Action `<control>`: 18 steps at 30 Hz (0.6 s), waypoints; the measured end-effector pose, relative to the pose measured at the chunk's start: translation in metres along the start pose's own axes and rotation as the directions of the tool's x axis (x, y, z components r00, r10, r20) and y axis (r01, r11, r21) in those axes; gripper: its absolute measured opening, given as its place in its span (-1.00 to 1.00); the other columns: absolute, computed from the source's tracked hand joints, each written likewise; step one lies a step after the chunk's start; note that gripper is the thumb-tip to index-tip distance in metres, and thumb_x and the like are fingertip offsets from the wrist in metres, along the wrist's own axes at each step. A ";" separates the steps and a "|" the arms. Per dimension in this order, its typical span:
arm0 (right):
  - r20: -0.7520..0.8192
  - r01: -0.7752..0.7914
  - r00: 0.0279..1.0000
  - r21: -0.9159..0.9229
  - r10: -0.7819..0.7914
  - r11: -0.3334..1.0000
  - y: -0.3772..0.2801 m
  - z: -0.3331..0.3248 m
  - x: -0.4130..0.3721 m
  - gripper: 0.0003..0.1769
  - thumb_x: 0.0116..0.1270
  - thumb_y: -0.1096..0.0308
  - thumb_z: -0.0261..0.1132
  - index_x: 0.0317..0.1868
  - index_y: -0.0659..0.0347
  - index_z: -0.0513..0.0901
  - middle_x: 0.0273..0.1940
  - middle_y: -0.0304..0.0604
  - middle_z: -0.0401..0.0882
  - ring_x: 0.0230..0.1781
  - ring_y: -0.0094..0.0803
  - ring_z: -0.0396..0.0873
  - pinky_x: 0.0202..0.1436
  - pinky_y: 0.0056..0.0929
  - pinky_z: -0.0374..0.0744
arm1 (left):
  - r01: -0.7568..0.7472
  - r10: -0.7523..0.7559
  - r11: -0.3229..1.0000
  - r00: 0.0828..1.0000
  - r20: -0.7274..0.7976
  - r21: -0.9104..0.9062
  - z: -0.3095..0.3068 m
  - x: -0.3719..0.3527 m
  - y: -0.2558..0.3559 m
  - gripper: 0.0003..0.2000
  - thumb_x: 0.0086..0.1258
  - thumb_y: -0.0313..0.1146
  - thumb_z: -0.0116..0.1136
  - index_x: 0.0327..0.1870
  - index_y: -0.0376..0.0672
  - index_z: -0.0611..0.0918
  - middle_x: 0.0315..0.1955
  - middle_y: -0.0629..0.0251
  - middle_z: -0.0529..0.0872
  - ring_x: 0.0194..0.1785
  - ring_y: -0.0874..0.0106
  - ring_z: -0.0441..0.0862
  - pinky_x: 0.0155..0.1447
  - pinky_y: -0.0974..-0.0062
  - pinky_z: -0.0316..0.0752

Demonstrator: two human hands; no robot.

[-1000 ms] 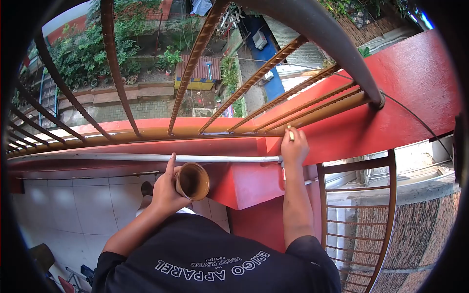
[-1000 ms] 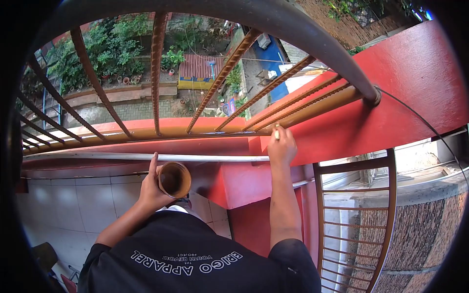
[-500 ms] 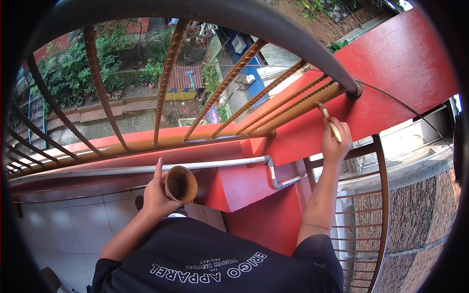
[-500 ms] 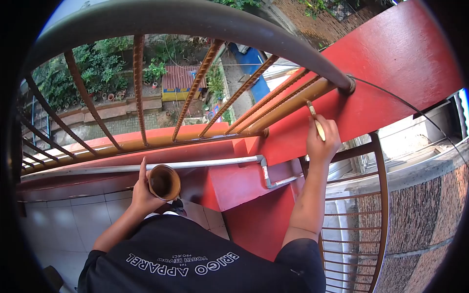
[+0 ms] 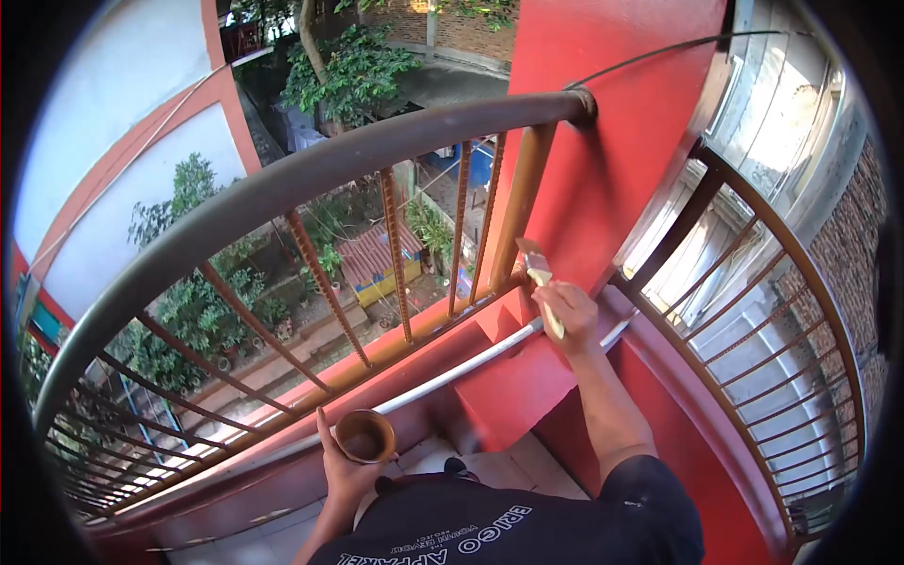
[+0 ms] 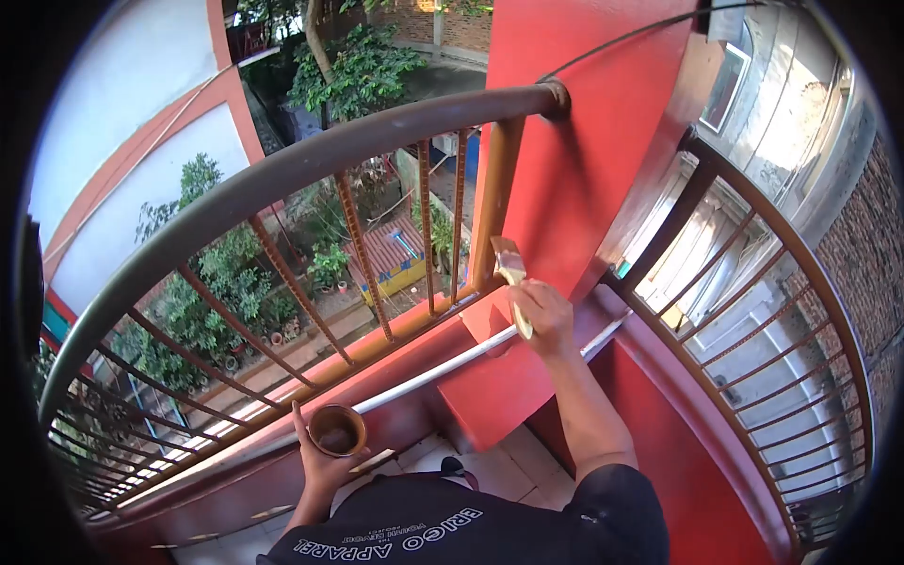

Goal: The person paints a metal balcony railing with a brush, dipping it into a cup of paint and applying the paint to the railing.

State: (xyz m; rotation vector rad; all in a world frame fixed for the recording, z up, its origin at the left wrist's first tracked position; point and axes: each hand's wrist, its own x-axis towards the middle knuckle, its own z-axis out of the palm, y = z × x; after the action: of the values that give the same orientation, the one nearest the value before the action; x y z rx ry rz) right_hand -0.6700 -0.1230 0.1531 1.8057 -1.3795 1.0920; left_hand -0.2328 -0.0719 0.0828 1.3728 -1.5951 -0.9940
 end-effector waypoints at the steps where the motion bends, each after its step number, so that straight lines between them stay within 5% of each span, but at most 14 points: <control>1: -0.114 0.023 0.993 -0.020 -0.025 1.000 0.002 -0.008 0.020 -0.75 0.08 0.42 0.47 -0.16 0.13 0.77 -0.22 -0.13 0.69 -0.15 -0.14 0.73 -0.06 -0.25 0.74 | -0.043 0.043 0.999 0.999 -0.023 -0.023 0.005 -0.001 0.003 0.45 -0.20 -0.45 0.73 0.63 -0.08 -0.27 0.12 0.12 0.62 0.20 0.28 0.63 0.31 0.29 0.53; 4: -0.355 0.123 0.923 -0.087 -0.146 0.989 0.019 -0.022 0.086 -0.74 0.05 0.42 0.45 -0.18 0.15 0.79 -0.20 -0.13 0.69 -0.15 -0.12 0.74 -0.08 -0.23 0.75 | -0.061 0.060 0.990 0.998 -0.016 -0.126 0.011 -0.001 -0.003 0.45 -0.18 -0.44 0.74 0.63 -0.08 -0.28 0.15 0.15 0.58 0.22 0.29 0.60 0.31 0.28 0.53; 6: -0.360 0.195 0.906 -0.105 -0.220 0.975 0.024 -0.024 0.118 -0.72 0.02 0.44 0.43 -0.18 0.15 0.78 -0.20 -0.14 0.69 -0.15 -0.15 0.73 -0.08 -0.27 0.74 | -0.082 0.078 0.989 0.996 -0.036 -0.125 0.014 -0.001 0.005 0.45 -0.20 -0.37 0.75 0.62 -0.14 -0.26 0.15 0.08 0.59 0.21 0.27 0.62 0.30 0.26 0.53; 12: -0.057 0.164 0.985 -0.013 -0.165 0.986 0.029 -0.027 0.073 -0.73 0.03 0.46 0.40 -0.18 0.15 0.76 -0.21 -0.13 0.68 -0.15 -0.20 0.73 -0.02 -0.30 0.74 | -0.119 0.111 0.989 0.989 -0.094 -0.086 0.014 -0.007 -0.003 0.46 -0.21 -0.33 0.76 0.63 -0.14 -0.27 0.19 0.04 0.57 0.28 0.25 0.57 0.33 0.24 0.50; 16: -0.385 0.186 0.905 -0.025 -0.181 0.982 0.043 -0.037 0.105 -0.72 0.07 0.46 0.40 -0.15 0.15 0.77 -0.20 -0.13 0.68 -0.12 -0.19 0.72 0.03 -0.28 0.73 | -0.062 0.054 0.995 0.994 -0.098 -0.083 0.018 -0.012 0.006 0.44 -0.19 -0.39 0.72 0.63 -0.10 -0.26 0.21 0.04 0.52 0.29 0.24 0.56 0.33 0.23 0.51; 18: -0.366 0.183 0.913 -0.019 -0.177 0.983 0.051 -0.035 0.123 -0.75 0.11 0.46 0.40 -0.14 0.17 0.77 -0.20 -0.13 0.68 -0.14 -0.19 0.72 -0.04 -0.30 0.72 | -0.049 0.040 0.994 0.995 -0.096 -0.098 0.023 -0.010 0.012 0.43 -0.19 -0.41 0.71 0.64 -0.09 -0.27 0.22 0.05 0.52 0.29 0.24 0.55 0.33 0.24 0.51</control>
State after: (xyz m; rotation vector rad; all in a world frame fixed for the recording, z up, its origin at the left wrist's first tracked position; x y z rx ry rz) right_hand -0.7132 -0.1631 0.2774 1.5998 -0.9651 1.2650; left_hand -0.2573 -0.0595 0.0845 1.2912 -1.4796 -0.9559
